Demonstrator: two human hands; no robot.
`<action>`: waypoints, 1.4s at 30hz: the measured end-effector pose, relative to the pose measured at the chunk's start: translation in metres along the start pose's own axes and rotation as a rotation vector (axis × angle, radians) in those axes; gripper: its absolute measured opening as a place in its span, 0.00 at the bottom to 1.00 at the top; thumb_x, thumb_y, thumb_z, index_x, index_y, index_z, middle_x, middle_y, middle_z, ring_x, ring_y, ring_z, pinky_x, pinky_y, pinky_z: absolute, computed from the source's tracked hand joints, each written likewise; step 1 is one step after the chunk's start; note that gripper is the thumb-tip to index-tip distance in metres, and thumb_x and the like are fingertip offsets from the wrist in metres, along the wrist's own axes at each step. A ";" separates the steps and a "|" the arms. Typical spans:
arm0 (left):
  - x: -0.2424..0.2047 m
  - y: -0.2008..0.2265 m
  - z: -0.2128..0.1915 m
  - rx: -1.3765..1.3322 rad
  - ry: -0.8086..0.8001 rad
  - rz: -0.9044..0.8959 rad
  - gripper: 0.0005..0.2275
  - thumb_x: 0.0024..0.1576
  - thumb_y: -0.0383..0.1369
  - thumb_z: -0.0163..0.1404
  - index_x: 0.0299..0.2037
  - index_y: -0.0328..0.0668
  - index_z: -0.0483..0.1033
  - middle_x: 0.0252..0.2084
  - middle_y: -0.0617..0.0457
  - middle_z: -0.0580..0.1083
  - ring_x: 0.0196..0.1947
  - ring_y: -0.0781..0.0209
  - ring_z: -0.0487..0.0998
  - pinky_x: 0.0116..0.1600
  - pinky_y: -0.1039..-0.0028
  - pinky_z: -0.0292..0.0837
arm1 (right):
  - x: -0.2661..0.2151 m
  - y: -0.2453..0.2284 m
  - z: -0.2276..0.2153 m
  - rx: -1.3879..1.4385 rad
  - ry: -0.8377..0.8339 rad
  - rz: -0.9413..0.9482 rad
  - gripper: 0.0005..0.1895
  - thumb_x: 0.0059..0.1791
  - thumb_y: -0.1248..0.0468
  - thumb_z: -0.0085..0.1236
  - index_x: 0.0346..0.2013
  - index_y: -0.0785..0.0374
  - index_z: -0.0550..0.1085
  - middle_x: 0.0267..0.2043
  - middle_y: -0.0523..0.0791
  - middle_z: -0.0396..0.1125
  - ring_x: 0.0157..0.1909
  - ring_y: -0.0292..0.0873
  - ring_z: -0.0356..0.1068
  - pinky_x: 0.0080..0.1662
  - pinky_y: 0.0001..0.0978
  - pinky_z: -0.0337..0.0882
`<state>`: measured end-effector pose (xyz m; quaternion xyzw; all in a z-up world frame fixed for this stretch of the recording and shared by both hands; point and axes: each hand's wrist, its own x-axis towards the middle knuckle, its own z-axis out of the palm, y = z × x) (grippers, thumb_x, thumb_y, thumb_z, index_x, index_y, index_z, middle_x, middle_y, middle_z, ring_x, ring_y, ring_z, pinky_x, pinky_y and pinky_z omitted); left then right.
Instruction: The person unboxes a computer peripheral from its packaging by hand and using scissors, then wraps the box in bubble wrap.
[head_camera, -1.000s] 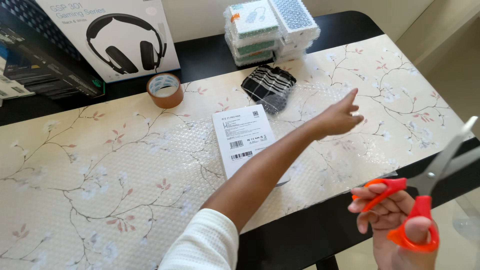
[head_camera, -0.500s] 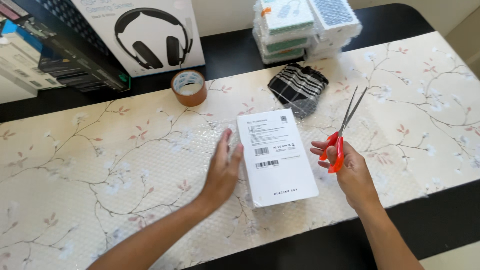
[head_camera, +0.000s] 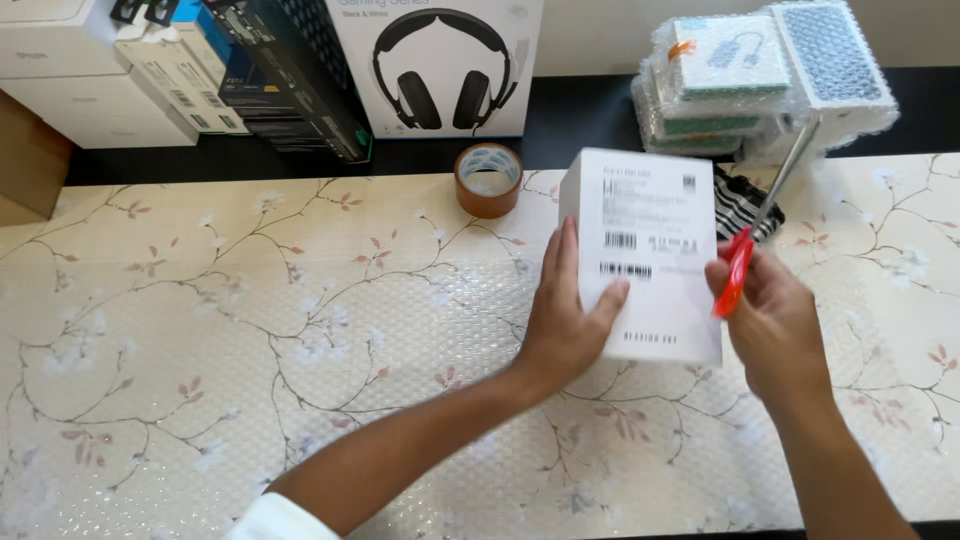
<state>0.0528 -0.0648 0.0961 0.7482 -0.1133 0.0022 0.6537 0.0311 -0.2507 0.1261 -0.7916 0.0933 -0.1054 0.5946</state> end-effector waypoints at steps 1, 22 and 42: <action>0.022 0.001 -0.001 -0.015 0.030 0.021 0.38 0.61 0.37 0.49 0.78 0.29 0.42 0.76 0.25 0.50 0.77 0.26 0.49 0.77 0.43 0.45 | 0.017 -0.004 0.005 -0.042 -0.002 -0.093 0.24 0.59 0.53 0.60 0.63 0.67 0.72 0.45 0.49 0.73 0.49 0.39 0.70 0.51 0.32 0.72; 0.132 -0.099 -0.021 0.210 0.070 -0.013 0.34 0.66 0.45 0.39 0.78 0.37 0.40 0.82 0.41 0.45 0.82 0.47 0.43 0.80 0.58 0.41 | 0.142 0.049 0.050 -0.146 -0.054 -0.362 0.12 0.65 0.60 0.52 0.56 0.65 0.66 0.53 0.47 0.69 0.54 0.40 0.69 0.52 0.27 0.72; -0.181 -0.065 -0.081 0.716 -0.417 0.666 0.17 0.56 0.46 0.63 0.42 0.40 0.76 0.52 0.48 0.77 0.50 0.46 0.75 0.51 0.55 0.68 | -0.088 0.139 -0.011 0.548 -0.608 0.051 0.46 0.50 0.28 0.62 0.60 0.66 0.69 0.54 0.51 0.71 0.56 0.49 0.75 0.64 0.49 0.78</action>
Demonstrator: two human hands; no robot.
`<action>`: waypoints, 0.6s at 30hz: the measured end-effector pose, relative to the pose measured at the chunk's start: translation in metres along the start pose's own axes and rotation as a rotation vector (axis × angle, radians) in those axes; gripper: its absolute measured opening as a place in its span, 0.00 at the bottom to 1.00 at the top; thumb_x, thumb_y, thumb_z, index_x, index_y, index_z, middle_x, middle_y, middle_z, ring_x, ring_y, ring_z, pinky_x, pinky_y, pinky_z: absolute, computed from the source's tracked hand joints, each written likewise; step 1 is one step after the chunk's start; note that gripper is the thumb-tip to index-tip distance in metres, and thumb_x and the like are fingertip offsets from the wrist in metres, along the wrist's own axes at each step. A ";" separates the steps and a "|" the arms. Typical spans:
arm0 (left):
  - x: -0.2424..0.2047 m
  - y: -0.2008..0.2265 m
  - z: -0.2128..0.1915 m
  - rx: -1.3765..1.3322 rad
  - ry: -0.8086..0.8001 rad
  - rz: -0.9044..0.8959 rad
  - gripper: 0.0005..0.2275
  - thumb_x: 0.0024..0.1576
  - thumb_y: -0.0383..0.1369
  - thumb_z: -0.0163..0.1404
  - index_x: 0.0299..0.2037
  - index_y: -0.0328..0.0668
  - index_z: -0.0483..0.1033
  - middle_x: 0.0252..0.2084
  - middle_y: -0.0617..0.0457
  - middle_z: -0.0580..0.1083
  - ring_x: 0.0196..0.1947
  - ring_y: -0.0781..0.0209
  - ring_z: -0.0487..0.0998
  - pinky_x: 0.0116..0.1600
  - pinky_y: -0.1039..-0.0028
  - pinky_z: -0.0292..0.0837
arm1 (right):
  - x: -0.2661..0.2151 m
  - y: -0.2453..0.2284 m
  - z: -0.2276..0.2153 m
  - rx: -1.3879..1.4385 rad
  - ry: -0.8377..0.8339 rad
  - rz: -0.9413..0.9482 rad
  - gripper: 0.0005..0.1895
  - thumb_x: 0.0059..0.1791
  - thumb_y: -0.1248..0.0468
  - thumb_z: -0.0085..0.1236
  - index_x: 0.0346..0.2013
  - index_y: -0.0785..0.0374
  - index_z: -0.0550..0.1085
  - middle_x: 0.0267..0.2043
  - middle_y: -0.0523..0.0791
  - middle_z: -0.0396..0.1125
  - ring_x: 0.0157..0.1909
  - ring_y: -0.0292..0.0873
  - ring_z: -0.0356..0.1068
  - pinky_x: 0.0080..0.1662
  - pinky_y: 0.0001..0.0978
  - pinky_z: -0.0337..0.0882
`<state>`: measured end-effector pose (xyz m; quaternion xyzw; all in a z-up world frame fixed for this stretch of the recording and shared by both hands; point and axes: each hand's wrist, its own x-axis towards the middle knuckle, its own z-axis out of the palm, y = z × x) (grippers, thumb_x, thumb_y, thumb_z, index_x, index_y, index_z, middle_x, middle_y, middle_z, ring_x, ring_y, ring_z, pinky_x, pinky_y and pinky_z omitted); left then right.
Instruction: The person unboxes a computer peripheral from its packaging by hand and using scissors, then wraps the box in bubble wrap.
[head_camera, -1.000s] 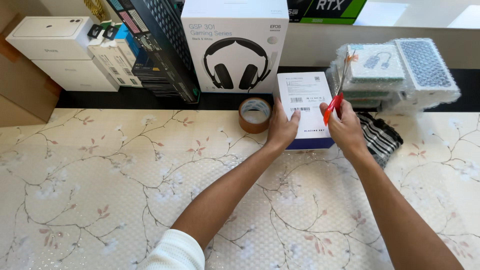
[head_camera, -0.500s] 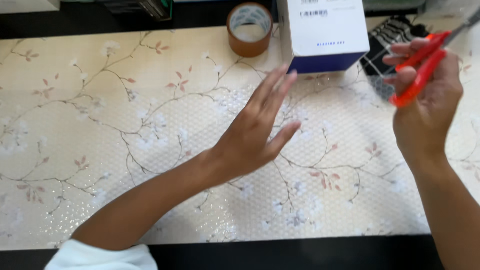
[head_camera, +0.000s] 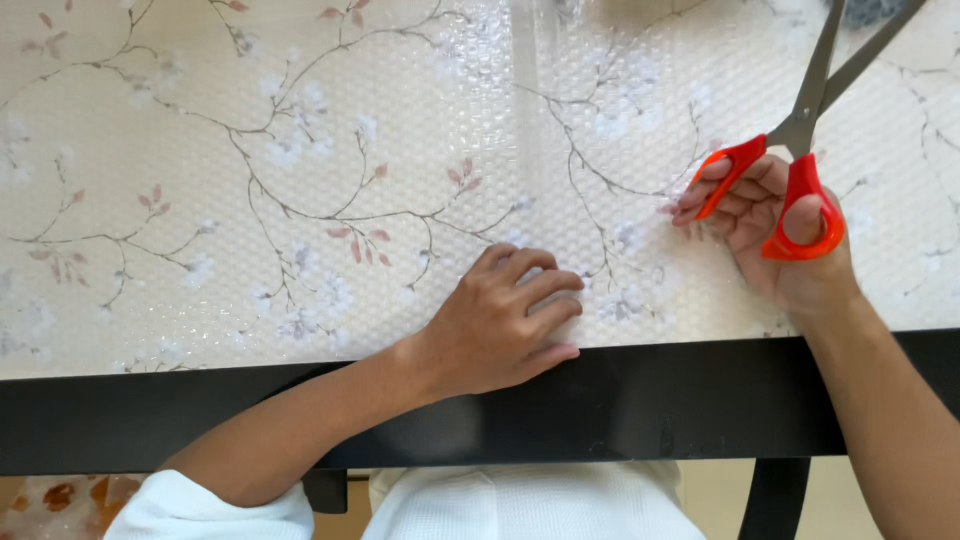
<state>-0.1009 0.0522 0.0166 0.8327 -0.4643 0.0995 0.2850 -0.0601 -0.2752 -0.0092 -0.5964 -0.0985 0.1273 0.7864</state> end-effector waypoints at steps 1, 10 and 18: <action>0.003 -0.002 0.001 0.013 0.041 0.008 0.14 0.55 0.39 0.65 0.40 0.40 0.77 0.50 0.49 0.78 0.49 0.47 0.76 0.49 0.55 0.69 | 0.004 -0.004 -0.001 -0.056 -0.009 0.023 0.50 0.49 0.24 0.58 0.61 0.66 0.69 0.53 0.51 0.72 0.56 0.48 0.76 0.62 0.43 0.79; -0.003 0.003 -0.009 0.012 0.011 -0.053 0.12 0.58 0.24 0.53 0.52 0.36 0.80 0.54 0.45 0.80 0.54 0.45 0.80 0.56 0.57 0.77 | 0.001 -0.007 0.004 -0.089 -0.037 -0.050 0.46 0.50 0.27 0.58 0.59 0.66 0.69 0.52 0.52 0.72 0.53 0.47 0.76 0.57 0.38 0.81; -0.010 0.008 -0.007 0.201 -0.039 -0.142 0.21 0.54 0.42 0.65 0.53 0.38 0.78 0.54 0.47 0.78 0.54 0.46 0.77 0.56 0.58 0.73 | -0.008 -0.007 0.006 -0.146 -0.021 -0.067 0.47 0.49 0.27 0.59 0.58 0.68 0.69 0.51 0.51 0.70 0.53 0.49 0.76 0.55 0.42 0.83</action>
